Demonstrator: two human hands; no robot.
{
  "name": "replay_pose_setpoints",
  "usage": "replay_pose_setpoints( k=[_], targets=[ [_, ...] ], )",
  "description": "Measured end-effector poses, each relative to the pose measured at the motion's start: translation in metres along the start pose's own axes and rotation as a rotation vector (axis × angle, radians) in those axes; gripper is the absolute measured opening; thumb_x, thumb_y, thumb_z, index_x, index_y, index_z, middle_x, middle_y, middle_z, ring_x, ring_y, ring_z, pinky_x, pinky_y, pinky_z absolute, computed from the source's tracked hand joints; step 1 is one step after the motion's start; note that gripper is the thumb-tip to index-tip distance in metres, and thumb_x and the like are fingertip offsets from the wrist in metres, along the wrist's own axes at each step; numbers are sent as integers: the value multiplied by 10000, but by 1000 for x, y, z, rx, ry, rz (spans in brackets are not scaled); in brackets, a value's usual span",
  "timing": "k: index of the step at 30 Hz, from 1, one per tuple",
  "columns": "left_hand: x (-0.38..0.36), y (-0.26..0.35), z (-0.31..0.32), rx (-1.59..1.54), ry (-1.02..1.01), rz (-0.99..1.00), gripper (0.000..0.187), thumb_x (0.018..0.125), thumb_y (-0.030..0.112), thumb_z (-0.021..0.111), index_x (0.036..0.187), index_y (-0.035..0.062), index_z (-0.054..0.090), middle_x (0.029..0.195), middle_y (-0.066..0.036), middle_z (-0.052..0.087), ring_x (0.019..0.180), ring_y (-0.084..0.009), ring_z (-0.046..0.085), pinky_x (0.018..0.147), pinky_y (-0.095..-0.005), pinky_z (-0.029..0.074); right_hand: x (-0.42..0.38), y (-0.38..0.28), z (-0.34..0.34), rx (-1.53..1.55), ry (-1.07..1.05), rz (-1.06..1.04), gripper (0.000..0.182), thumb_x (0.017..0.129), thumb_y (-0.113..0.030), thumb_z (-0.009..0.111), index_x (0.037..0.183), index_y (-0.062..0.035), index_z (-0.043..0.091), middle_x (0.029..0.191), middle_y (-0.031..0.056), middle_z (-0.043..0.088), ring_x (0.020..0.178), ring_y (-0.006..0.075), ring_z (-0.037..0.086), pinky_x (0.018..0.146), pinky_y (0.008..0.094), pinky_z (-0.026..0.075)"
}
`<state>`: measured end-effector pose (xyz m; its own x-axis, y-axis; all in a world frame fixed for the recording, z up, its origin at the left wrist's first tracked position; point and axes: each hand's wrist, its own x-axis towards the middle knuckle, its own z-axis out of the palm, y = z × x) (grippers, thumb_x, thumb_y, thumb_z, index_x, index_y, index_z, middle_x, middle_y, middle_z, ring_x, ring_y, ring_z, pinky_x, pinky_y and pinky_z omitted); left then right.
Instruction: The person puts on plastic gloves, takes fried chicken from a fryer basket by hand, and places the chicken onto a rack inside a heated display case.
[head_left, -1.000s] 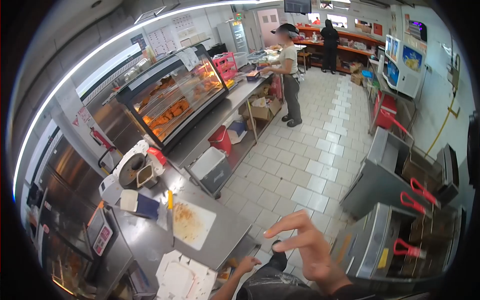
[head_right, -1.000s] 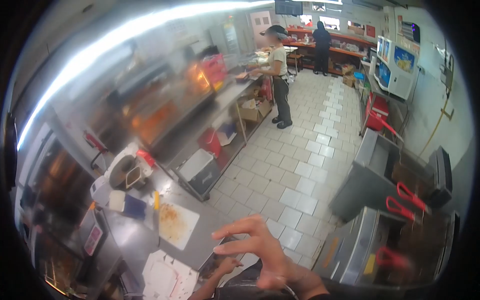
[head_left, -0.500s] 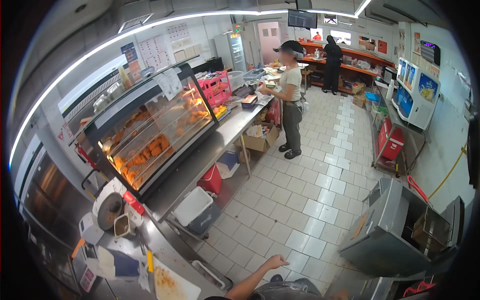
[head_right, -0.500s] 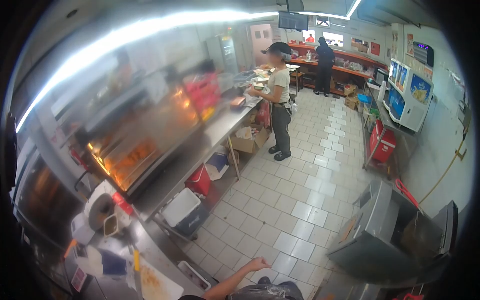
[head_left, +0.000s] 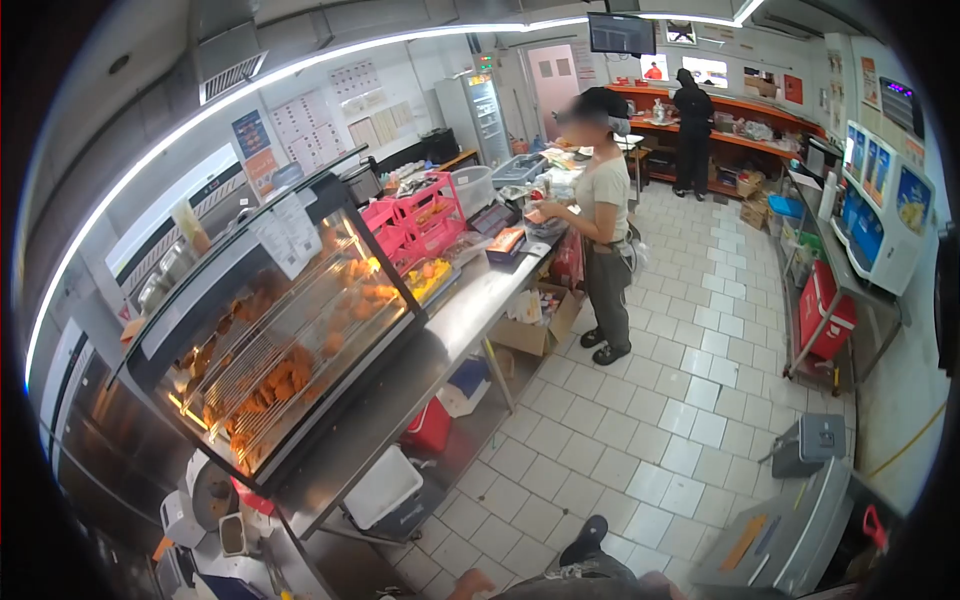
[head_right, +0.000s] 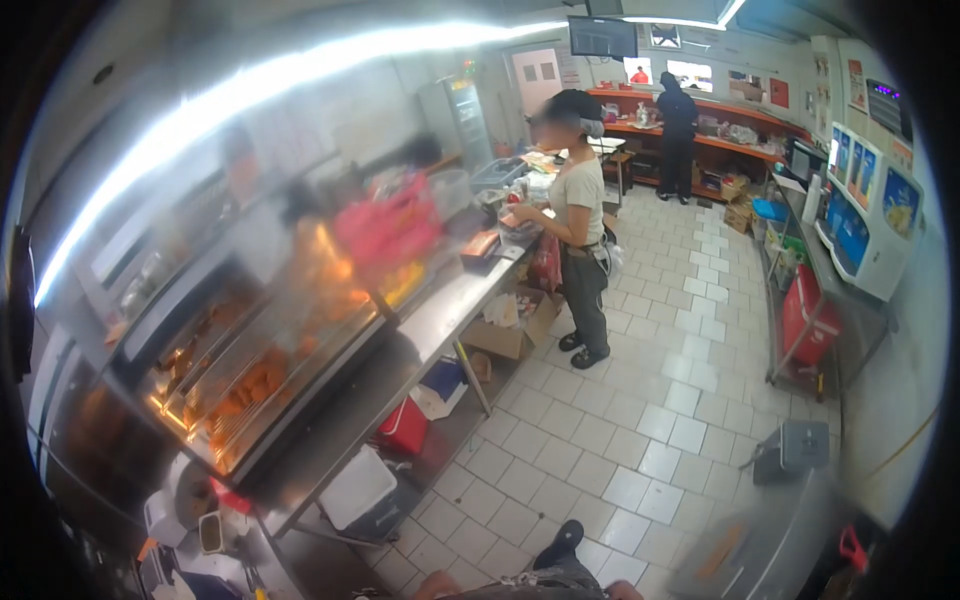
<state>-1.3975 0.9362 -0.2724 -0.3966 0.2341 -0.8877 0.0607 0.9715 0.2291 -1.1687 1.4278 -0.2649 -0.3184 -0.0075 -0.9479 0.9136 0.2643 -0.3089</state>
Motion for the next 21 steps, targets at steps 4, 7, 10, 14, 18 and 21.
replay_pose_setpoints(
  k=[4,7,10,14,18,21],
  targets=[
    [-3,-22,-63,-516,166,-127,384,776,384,672,994,68,676,935,-105,664,931,-300,613,876,-469,462,48,-183,-113,-284,371,-461,503,744,-431,691,1090,-72,627,1027,175,665,957,342,636,854,421,500],
    [9,-19,-87,-848,342,-38,355,791,348,662,996,58,654,976,-102,636,944,-308,585,880,-481,447,-86,-396,-183,-594,510,-863,389,783,-341,665,1066,-79,614,919,167,662,869,345,636,749,437,508],
    [54,6,-119,-757,222,-316,338,795,344,650,969,56,689,885,-105,666,850,-279,638,841,-439,499,-256,-548,-212,-461,231,-1258,197,798,-204,668,936,-68,638,712,73,633,666,222,623,626,326,488],
    [111,22,-146,-646,-49,-267,281,845,292,621,975,51,684,879,-78,664,763,-240,640,753,-404,533,-379,-600,-240,-337,-520,-1685,192,835,-196,642,930,-30,643,809,72,666,698,204,624,591,329,468],
    [180,20,-206,-137,41,542,295,789,272,666,1006,73,680,937,-80,678,753,-221,646,693,-383,533,-399,-662,-243,-280,-1217,-2115,381,923,-305,532,1021,45,647,1084,295,580,968,436,592,877,561,437],
    [238,24,-286,237,199,746,340,680,201,750,1001,114,681,979,-98,685,857,-222,652,686,-392,523,-386,-719,-259,-358,-1275,-1972,395,936,-313,499,1006,50,637,1069,301,577,984,448,578,879,574,429]
  ],
)
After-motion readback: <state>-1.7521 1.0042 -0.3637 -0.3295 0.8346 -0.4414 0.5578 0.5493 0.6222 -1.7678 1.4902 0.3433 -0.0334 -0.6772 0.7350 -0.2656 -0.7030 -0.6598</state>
